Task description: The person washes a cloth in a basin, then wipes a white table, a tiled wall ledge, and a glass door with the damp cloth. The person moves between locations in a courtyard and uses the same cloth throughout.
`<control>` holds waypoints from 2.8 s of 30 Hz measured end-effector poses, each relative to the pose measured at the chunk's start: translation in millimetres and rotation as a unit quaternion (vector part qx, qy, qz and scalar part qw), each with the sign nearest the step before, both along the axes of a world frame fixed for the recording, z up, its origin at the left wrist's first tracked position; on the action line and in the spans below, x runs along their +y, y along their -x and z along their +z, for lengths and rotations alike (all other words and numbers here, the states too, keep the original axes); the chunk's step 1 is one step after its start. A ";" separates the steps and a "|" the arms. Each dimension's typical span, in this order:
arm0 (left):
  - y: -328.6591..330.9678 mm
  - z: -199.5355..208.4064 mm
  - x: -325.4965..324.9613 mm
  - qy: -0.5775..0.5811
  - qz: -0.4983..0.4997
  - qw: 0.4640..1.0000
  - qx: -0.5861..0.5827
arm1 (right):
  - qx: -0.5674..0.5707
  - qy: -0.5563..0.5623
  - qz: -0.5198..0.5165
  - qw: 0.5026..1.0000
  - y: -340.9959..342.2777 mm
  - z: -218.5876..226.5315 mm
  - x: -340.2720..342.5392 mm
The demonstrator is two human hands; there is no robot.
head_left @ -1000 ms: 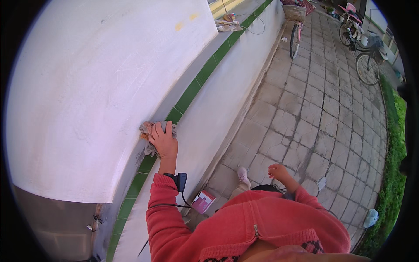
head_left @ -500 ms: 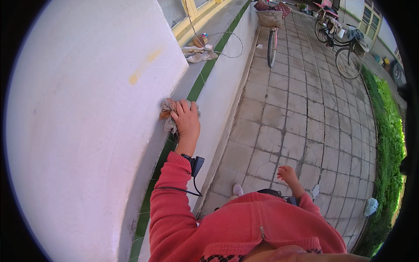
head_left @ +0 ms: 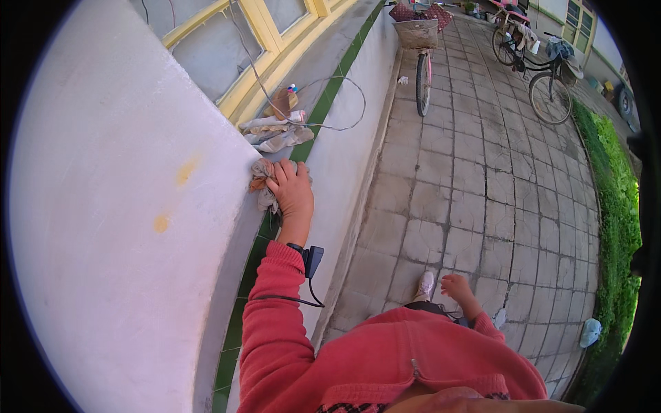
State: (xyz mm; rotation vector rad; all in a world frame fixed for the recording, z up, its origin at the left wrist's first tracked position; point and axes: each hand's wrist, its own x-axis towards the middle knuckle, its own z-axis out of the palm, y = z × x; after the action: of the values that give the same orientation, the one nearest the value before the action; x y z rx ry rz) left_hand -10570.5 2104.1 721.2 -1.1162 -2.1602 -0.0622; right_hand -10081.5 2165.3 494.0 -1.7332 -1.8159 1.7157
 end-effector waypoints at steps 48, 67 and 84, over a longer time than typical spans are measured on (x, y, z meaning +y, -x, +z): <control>182.1 44.7 596.4 0.018 0.077 0.982 -0.170 | -0.027 0.022 -0.113 0.993 22.6 -17.4 629.5; 209.4 41.3 688.7 -0.054 0.072 0.984 -0.151 | 0.036 -0.021 0.107 0.993 114.3 -77.9 918.6; 191.9 83.6 603.1 -0.591 -0.016 0.762 -0.263 | 0.085 -0.097 0.315 0.940 205.3 -124.9 1112.1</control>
State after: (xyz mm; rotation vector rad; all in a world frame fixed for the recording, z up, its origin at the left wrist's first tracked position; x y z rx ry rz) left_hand -10762.3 2707.2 804.8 -0.3446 -1.8722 -1.6705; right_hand -10286.8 3277.4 369.1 -0.9391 -2.5232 1.7116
